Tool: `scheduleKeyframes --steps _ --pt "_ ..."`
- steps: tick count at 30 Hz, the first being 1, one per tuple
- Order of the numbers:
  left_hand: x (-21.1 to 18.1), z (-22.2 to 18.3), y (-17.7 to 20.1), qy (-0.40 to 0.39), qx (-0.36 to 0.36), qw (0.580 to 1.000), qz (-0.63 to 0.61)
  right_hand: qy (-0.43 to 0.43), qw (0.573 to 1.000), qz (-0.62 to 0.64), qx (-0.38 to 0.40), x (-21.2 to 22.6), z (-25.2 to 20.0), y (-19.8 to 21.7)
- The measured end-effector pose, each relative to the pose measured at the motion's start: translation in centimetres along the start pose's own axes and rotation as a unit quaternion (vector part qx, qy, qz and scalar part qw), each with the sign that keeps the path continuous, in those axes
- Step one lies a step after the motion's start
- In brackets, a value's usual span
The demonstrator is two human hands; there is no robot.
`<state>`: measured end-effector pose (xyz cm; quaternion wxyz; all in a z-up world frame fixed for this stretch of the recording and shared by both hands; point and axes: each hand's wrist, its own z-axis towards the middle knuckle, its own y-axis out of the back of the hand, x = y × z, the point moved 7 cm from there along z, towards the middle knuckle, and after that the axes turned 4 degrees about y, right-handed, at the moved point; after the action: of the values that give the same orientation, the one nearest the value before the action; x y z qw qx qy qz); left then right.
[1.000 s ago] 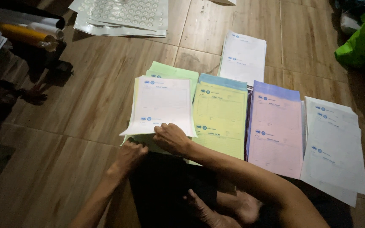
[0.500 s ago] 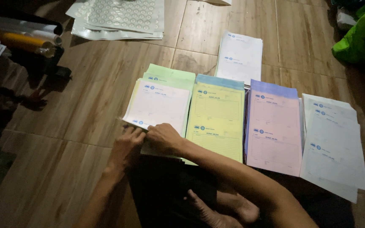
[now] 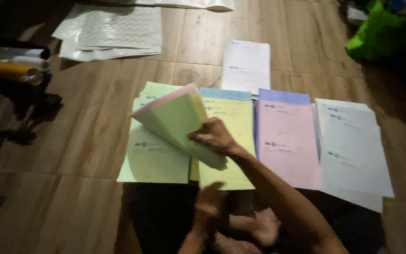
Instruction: Sorting a large stack of multi-colored printed forms into separate piles based on color.
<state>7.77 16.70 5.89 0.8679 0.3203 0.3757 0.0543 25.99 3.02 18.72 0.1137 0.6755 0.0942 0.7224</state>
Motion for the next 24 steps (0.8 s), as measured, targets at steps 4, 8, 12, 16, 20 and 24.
scheduleKeyframes --steps 4,8,12,16,20,24 --pt "-10.6 3.6 -3.4 -0.114 0.047 0.99 -0.072 -0.104 0.986 -0.055 -0.117 1.2 -6.4 11.5" --pt "-15.0 5.1 -11.4 -0.185 0.148 0.97 -0.05 -0.086 0.968 0.017 -0.237 3.0 -13.3 24.3" --pt "-19.1 6.2 -21.8 -0.296 0.184 0.937 -0.004 0.024 0.892 -0.34 -0.296 11.1 -19.1 34.7" --pt "-22.7 8.3 -31.0 -0.292 0.215 0.932 0.009 0.026 0.866 -0.399 -0.301 14.8 -22.5 38.6" --pt "-24.5 9.3 -34.1 -0.331 0.016 0.936 0.117 0.013 0.588 -0.805 -0.085 12.3 -24.6 37.2" --pt "-24.5 9.6 -34.4 -0.321 0.146 0.918 0.18 0.059 0.602 -0.792 0.082 -3.1 -29.5 36.3"
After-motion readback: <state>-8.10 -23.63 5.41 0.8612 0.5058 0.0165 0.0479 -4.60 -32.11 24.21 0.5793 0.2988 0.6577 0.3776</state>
